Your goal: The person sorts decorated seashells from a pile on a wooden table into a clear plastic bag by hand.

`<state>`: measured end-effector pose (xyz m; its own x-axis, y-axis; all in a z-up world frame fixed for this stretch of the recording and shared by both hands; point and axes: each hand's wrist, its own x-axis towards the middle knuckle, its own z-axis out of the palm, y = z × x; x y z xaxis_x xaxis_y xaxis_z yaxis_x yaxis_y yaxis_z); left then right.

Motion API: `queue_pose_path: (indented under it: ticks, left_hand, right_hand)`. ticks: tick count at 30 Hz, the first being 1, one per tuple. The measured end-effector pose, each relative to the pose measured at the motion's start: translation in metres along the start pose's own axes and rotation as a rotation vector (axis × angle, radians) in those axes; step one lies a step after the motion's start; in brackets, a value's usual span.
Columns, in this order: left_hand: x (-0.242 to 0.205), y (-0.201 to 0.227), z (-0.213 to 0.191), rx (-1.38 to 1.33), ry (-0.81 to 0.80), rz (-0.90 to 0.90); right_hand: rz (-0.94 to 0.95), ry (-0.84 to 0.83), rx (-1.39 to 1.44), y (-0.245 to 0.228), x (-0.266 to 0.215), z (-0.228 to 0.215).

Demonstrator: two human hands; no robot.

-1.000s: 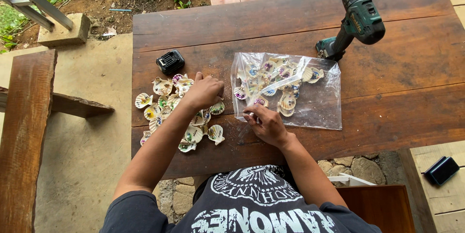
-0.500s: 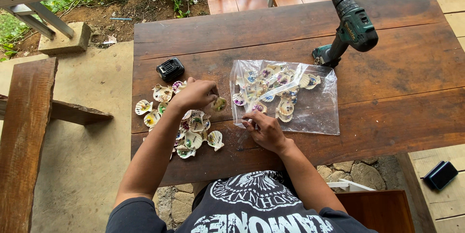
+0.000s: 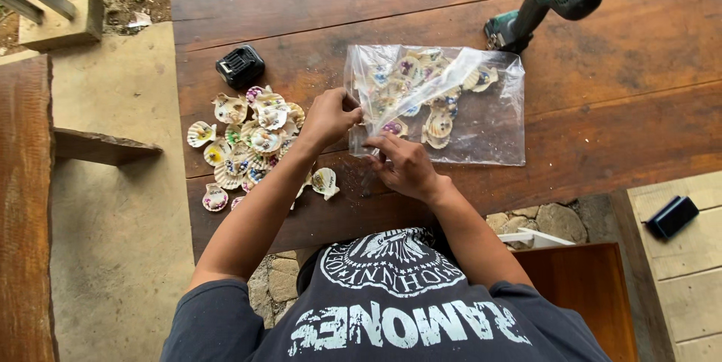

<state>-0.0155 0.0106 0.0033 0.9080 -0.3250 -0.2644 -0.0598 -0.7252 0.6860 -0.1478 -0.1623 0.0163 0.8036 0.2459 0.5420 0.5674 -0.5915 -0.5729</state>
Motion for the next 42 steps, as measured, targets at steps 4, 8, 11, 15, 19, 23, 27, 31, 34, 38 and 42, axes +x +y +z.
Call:
queue_pose_path:
  ticks: [4, 8, 11, 15, 19, 23, 27, 31, 34, 38, 42]
  left_hand:
    - [-0.001, -0.002, 0.016, 0.159, 0.053, 0.084]
    - [-0.021, 0.009, -0.006, 0.028, 0.283, 0.192]
    - [-0.027, 0.028, -0.022, -0.042, 0.226, 0.023]
    - [-0.016, 0.034, -0.021, 0.066, 0.052, -0.006]
    - [0.041, -0.018, 0.022, 0.053, 0.094, 0.032]
    - [0.013, 0.023, -0.008, -0.098, 0.223, 0.107]
    - [0.035, 0.048, -0.052, -0.349, 0.241, 0.074]
    - [0.042, 0.042, -0.056, -0.206, 0.178, -0.038]
    - [0.033, 0.037, -0.024, 0.203, 0.589, 0.213]
    - [0.001, 0.063, 0.018, 0.381, 0.388, 0.731]
    - [-0.011, 0.063, 0.057, 0.513, 0.148, 0.781]
  right_hand:
    - [0.040, -0.055, 0.069, 0.020, -0.016, -0.010]
    - [0.029, 0.179, -0.169, 0.066, -0.030, -0.064]
    - [0.180, 0.144, -0.412, 0.077, -0.037, -0.108]
    - [0.421, -0.262, -0.479, 0.056, -0.024, -0.131]
    - [0.504, -0.449, -0.472, 0.066, -0.027, -0.107]
    - [0.384, -0.322, -0.545, 0.086, -0.040, -0.095]
    - [0.244, -0.257, -0.375, 0.078, -0.026, -0.101]
    - [0.153, -0.103, -0.530, 0.088, -0.020, -0.105]
    - [0.216, -0.008, -0.594, 0.099, -0.020, -0.117]
    - [0.405, -0.110, -0.679, 0.142, -0.031, -0.118]
    - [0.425, -0.197, -0.631, 0.186, -0.040, -0.114]
